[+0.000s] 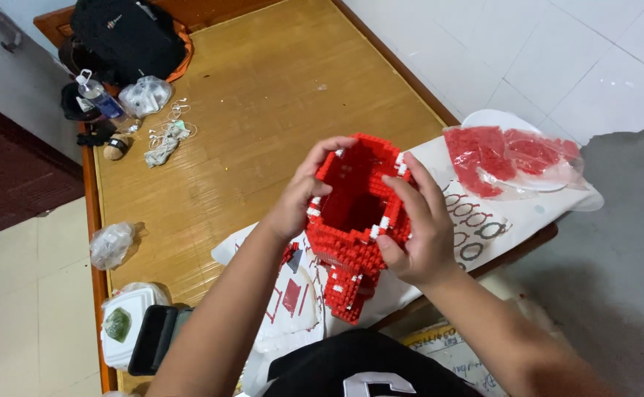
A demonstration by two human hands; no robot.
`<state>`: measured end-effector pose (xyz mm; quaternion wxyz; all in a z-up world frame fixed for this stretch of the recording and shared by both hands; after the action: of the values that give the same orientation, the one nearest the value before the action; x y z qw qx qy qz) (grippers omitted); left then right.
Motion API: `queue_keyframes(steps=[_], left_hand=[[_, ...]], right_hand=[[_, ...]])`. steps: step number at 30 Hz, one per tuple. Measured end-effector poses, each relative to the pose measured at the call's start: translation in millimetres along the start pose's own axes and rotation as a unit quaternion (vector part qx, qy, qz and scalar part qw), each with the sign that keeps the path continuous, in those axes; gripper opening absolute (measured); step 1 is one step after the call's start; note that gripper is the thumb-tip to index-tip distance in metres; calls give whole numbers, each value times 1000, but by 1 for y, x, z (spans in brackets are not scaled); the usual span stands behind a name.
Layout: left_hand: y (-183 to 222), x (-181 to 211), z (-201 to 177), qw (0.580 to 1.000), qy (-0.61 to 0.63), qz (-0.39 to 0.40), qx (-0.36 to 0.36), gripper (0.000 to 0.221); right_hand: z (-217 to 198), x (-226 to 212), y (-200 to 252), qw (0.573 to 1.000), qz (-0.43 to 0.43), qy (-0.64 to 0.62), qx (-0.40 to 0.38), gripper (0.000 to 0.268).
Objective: Assembling a large red and white structure using small interlocking toy blocks and a small mallet to secure them.
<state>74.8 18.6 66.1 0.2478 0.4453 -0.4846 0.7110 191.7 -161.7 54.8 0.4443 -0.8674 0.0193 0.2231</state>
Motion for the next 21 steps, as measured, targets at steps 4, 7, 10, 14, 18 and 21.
queue_keyframes(steps=[4,7,10,14,18,21], left_hand=[[3,6,3,1000,27,-8,-1,75],[4,11,4,1000,15,-24,-9,77],[5,7,-2,1000,2,-29,1,78],[5,-1,-4,999,33,-39,10,78],[4,-6,-12,998,46,-50,15,77],[4,2,0,995,74,-54,29,76]], right_hand=[[-6,14,-2,999,-25,33,-16,76],[-26,56,13,998,-51,-20,-31,84],[-38,136,73,993,23,78,80,63],[-23,201,158,788,542,165,-240,69],[-1,227,221,733,558,112,-373,87],[9,245,243,732,560,107,-372,89]])
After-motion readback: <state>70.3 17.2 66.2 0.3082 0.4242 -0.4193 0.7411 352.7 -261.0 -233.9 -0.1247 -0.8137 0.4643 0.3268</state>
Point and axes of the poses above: each hand's wrist, its own y-axis away from the middle knuckle, its own z-axis out of the palm, x = y × z, the point moved 1 cm from there along -y, towards the middle knuckle, and after that the axes turned 1 degree about -y, right-handed, at the moved point
